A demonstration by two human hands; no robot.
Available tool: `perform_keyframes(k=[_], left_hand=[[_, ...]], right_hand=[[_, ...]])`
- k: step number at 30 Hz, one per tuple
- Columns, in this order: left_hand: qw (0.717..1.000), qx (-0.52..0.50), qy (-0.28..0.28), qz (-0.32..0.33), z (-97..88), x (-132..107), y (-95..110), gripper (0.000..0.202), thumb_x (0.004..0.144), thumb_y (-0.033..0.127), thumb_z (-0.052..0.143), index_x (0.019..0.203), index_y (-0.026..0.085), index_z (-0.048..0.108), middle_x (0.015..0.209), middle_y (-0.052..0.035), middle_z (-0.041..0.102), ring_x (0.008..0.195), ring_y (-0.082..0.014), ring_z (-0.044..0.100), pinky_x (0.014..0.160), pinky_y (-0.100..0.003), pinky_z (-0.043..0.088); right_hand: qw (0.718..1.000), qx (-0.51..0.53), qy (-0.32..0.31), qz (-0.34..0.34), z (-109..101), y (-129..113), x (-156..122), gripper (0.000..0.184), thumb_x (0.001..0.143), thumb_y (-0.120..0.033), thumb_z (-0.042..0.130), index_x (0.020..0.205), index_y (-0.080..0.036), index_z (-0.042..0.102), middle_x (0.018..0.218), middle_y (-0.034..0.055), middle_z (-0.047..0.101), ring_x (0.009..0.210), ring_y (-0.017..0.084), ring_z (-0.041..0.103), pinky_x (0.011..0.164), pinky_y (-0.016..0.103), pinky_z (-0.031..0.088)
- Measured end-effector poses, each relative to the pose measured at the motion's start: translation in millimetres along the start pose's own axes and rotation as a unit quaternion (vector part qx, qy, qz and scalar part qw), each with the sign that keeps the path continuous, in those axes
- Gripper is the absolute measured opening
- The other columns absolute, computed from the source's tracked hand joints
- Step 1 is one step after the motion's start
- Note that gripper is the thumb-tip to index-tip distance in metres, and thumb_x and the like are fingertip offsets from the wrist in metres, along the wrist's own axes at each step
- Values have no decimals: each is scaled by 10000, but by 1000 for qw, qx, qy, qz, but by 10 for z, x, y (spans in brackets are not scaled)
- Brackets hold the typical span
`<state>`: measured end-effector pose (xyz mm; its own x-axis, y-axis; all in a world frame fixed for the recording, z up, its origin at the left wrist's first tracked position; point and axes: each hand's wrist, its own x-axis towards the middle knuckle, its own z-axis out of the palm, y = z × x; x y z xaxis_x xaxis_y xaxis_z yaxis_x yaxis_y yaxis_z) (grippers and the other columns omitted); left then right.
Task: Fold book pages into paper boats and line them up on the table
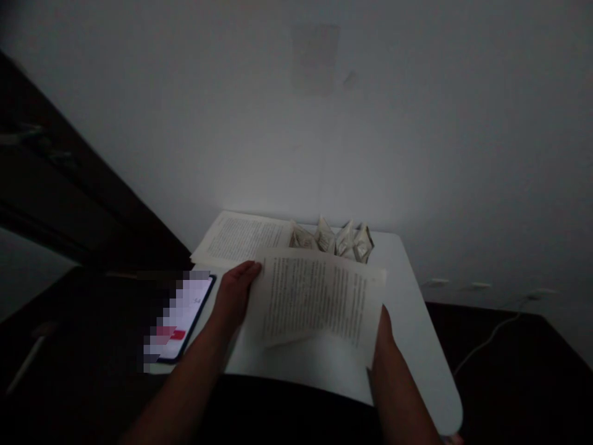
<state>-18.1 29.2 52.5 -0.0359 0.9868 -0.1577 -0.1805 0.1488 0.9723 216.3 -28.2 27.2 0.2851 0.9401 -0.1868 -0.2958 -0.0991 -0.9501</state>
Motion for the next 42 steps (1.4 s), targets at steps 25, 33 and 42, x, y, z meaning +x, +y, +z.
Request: perform_keyframes(k=[25,33,42], left_hand=[[977,160,-91,107,560,-294,219,207,789,367,554,796,172,622,789,-35,632,724,-169,561,664,-275,426],[954,261,-52,136,469,-219,-20,193,738,354,625,810,175,622,910,-57,622,813,-188,555,742,-309,425],[984,97,-150,-17,447,-89,-38,227,717,346,639,787,134,683,701,-41,645,643,-146,556,634,-266,423]], right_hand=[[999,30,-18,27,272,20,-289,805,750,-776,224,1116,-192,640,865,120,716,986,321,612,825,461,465],[996,60,-43,53,211,67,-232,554,712,-522,465,1071,-151,668,849,127,719,969,346,619,852,491,449],[985,97,-97,103,236,-95,-196,475,557,-365,514,945,-155,690,855,120,722,1007,343,606,810,468,466]])
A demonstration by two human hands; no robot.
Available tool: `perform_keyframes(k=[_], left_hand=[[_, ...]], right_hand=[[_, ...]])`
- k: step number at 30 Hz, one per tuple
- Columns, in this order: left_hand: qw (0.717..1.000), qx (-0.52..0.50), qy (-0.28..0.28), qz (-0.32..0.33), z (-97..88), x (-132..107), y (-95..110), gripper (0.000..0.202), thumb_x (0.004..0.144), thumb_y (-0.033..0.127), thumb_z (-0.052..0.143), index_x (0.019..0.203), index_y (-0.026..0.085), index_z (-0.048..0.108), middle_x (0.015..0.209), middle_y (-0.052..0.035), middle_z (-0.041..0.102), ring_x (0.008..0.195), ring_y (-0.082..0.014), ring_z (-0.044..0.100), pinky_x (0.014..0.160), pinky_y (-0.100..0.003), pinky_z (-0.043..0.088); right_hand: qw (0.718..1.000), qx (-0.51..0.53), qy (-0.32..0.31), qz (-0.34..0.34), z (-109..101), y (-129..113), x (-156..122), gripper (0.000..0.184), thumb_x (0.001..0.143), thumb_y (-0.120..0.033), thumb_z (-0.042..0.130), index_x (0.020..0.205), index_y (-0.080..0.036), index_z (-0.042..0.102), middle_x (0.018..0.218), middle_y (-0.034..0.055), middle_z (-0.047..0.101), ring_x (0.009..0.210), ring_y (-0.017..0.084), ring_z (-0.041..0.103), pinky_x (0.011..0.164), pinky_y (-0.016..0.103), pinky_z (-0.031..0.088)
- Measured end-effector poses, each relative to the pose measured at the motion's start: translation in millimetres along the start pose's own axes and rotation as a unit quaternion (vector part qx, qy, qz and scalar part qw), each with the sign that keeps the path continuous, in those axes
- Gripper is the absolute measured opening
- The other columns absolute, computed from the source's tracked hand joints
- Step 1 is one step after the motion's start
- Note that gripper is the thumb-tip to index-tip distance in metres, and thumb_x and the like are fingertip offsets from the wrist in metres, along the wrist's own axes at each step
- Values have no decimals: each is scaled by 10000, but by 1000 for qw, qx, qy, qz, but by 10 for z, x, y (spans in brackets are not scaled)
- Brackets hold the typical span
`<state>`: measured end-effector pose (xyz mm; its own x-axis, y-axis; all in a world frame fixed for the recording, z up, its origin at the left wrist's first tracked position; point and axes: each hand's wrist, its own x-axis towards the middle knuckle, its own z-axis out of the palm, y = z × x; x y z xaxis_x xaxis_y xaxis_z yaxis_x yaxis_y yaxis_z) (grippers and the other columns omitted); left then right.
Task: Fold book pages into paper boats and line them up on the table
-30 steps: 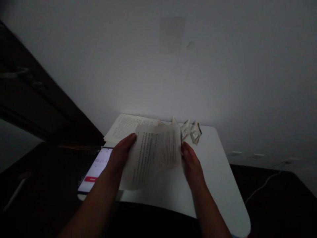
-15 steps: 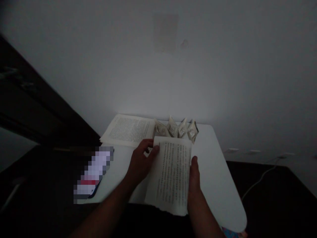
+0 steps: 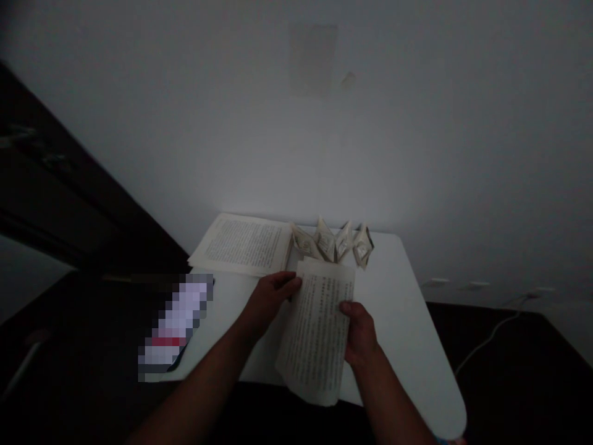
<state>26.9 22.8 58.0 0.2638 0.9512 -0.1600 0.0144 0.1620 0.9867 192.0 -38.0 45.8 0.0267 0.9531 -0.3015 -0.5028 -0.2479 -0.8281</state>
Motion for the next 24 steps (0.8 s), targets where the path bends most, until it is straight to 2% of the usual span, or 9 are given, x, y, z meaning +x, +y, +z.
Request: perform_keyframes(k=[6,8,10,13,15,19,24], left_hand=[[1000,10,3,26,-84,109,61,202,687,324,667,655,125,679,567,9,569,540,-95,470,564,-230,369],[999,19,19,33,-125,164,23,221,679,341,674,653,122,681,566,5,576,540,-98,482,563,-231,375],[998,30,38,34,-167,206,-52,242,669,365,684,673,124,687,592,-7,605,556,-110,512,574,-238,394],[997,55,42,22,-217,228,-194,269,669,396,684,694,128,694,615,-19,634,577,-127,549,583,-247,414],[997,67,43,12,-234,218,-268,290,675,419,677,692,131,696,604,-19,635,568,-126,554,573,-244,417],[995,86,48,-5,-231,173,-315,297,683,429,671,666,133,694,582,-12,630,547,-117,552,555,-234,415],[993,102,61,-16,-226,142,-304,310,674,433,677,587,136,663,527,2,601,505,-107,528,514,-222,389]], right_hand=[[996,11,-65,67,-55,-72,133,370,593,-413,547,827,-166,691,876,117,719,990,335,614,797,455,479],[996,13,-74,52,-77,-69,186,346,638,-435,576,844,-177,679,915,106,717,979,319,621,801,440,484],[997,6,-75,10,-96,-46,236,338,676,-409,628,942,-202,650,976,83,707,966,288,630,809,414,487],[998,-14,-34,-51,-126,20,291,438,667,-295,723,1076,-250,573,992,45,704,898,248,654,788,384,500],[998,-31,8,-61,-150,74,308,483,650,-262,754,1088,-250,552,935,38,714,829,241,669,747,382,515],[995,-65,47,-61,-184,150,304,507,659,-300,757,1113,-234,542,862,38,720,743,239,677,683,382,532],[990,-94,74,-72,-189,170,292,572,659,-358,752,1169,-228,529,890,43,721,800,248,675,701,374,537]])
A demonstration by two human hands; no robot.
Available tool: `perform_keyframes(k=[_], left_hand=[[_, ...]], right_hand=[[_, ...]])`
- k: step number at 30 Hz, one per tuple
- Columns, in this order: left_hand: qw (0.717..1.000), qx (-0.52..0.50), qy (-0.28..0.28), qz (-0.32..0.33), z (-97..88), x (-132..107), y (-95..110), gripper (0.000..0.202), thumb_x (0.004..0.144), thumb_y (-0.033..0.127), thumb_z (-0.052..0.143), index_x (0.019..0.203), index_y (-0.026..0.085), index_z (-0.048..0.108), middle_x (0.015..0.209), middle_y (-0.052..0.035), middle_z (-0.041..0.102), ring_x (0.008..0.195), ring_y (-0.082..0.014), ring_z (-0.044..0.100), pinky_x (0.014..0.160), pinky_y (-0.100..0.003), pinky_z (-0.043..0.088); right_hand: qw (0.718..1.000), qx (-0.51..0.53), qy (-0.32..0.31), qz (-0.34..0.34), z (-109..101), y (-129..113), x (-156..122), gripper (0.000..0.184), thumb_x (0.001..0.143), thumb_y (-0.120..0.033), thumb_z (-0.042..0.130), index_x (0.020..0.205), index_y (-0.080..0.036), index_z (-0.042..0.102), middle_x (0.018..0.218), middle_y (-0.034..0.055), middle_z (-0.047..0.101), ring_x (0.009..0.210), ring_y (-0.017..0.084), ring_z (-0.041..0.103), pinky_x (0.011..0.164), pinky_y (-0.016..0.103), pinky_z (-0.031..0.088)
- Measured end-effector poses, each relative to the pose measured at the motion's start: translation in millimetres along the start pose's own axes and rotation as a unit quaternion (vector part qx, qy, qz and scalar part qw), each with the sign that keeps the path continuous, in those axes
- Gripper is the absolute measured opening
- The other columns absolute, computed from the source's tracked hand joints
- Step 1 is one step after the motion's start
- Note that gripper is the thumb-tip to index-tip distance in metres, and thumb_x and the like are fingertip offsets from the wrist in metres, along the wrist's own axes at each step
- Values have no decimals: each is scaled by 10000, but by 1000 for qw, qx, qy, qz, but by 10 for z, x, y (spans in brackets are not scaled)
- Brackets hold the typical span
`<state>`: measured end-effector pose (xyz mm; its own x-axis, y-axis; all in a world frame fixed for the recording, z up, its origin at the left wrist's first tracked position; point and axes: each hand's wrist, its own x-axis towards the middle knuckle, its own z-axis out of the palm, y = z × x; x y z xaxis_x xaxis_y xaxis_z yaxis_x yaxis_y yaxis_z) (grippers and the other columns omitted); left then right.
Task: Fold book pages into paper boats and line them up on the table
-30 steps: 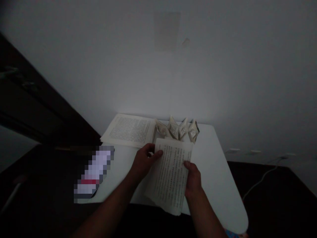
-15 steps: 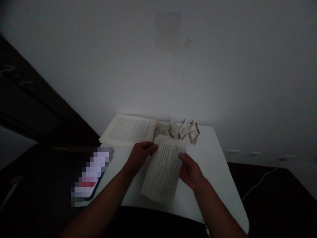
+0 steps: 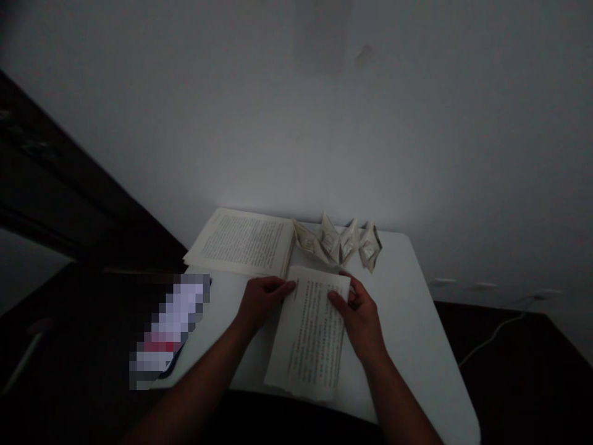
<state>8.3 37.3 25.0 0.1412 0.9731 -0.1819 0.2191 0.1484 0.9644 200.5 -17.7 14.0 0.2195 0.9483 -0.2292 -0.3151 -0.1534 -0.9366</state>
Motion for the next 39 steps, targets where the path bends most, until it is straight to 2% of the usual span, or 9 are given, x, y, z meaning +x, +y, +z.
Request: perform_keyframes(k=[4,10,17,23,30,39], left_hand=[[1000,2,8,-9,-5,-3,3,324,663,438,682,551,136,645,502,9,583,483,-98,507,501,-218,376],[1000,12,8,-8,5,-9,14,337,655,450,683,538,139,631,489,16,567,472,-93,490,495,-216,367],[1000,16,1,11,-1,-7,-12,363,667,470,670,533,137,615,481,24,545,471,-89,475,492,-214,356],[1000,16,-1,16,1,-22,-6,329,673,447,669,558,142,621,504,20,562,489,-96,496,505,-217,370],[999,23,-3,24,5,-19,-24,333,688,451,650,559,145,623,506,14,564,496,-102,503,510,-223,380],[1000,17,-13,22,2,-23,-19,330,697,447,644,569,143,628,521,4,582,497,-105,511,514,-225,386]], right_hand=[[1000,-11,0,-8,10,0,-2,610,657,-381,751,1201,-230,519,919,52,719,837,247,671,741,374,533],[1000,-7,-11,-14,31,-43,-35,535,679,-376,733,1157,-234,537,974,54,706,908,246,657,809,376,516],[1000,-6,-4,-5,27,-46,-51,552,674,-366,738,1163,-224,525,983,62,701,896,241,657,800,372,519],[1000,-4,-22,-18,-8,-18,-28,520,693,-356,726,1162,-236,535,984,55,702,895,228,657,813,360,510],[1000,-13,-5,-12,1,-27,-25,573,670,-377,740,1177,-225,521,945,58,710,846,237,667,779,378,521],[999,-30,-14,-9,-25,-40,-28,596,668,-383,741,1197,-224,517,926,51,718,839,243,672,774,380,526]])
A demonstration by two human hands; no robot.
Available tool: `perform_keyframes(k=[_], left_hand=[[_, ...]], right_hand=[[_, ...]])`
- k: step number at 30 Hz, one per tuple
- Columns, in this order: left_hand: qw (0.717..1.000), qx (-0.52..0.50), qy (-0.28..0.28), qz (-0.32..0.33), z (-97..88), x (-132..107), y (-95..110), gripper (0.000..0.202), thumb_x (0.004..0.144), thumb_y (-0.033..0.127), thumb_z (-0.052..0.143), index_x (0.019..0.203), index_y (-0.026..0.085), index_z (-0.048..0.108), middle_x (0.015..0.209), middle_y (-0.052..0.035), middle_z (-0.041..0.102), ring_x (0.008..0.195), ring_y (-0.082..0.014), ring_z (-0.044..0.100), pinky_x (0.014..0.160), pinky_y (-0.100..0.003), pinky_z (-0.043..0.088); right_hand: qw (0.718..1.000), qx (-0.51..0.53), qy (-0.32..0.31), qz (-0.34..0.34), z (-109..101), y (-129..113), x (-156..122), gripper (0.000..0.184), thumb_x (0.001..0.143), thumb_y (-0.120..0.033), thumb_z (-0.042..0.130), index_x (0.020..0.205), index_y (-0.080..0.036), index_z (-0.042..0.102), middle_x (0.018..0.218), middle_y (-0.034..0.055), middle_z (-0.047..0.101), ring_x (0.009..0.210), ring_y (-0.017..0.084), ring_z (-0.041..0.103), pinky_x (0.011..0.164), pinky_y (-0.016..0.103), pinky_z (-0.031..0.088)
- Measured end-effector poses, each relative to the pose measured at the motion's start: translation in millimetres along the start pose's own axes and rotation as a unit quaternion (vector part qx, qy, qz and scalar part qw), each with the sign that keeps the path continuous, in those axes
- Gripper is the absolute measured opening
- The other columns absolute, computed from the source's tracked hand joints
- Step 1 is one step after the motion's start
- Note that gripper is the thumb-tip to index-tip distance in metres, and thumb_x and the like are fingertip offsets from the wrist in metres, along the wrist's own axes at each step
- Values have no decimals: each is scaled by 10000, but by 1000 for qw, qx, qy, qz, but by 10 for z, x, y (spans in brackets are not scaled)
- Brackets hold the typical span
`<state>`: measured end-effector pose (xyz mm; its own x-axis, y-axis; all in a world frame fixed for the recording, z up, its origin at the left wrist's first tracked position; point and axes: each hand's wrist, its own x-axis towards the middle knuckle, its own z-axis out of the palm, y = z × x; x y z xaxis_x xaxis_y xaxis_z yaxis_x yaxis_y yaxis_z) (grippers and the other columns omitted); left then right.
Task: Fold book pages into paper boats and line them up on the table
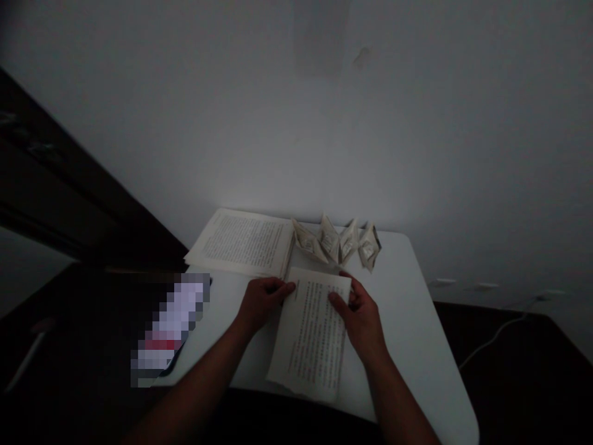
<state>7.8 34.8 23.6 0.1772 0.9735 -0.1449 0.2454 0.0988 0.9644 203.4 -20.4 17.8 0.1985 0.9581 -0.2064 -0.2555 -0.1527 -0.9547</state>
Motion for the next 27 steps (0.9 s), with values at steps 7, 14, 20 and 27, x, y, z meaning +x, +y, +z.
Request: perform_keyframes(k=[7,14,20,27], left_hand=[[1000,18,17,1,1,5,3,365,699,470,637,547,139,615,498,20,552,477,-93,483,490,-215,359],[999,41,20,11,13,-3,40,370,707,468,629,533,142,614,457,21,536,450,-94,481,469,-211,350],[999,34,15,-11,26,-3,42,373,710,466,626,521,147,599,445,18,540,429,-98,492,448,-208,362],[999,38,17,-9,34,-3,47,388,714,475,622,509,147,597,437,17,529,423,-94,483,435,-202,360]], right_hand=[[999,-18,-3,31,-1,-28,25,779,584,-353,799,1264,-212,446,915,71,724,847,268,674,706,389,547],[998,-60,8,26,-61,-11,46,943,530,-343,825,1344,-209,369,897,73,730,809,272,682,707,418,546],[998,-53,16,31,-71,-8,50,961,516,-324,834,1346,-190,370,858,73,736,799,278,684,732,439,540],[998,-53,12,23,-92,23,53,920,544,-305,824,1336,-200,369,862,65,734,788,271,686,739,450,540]])
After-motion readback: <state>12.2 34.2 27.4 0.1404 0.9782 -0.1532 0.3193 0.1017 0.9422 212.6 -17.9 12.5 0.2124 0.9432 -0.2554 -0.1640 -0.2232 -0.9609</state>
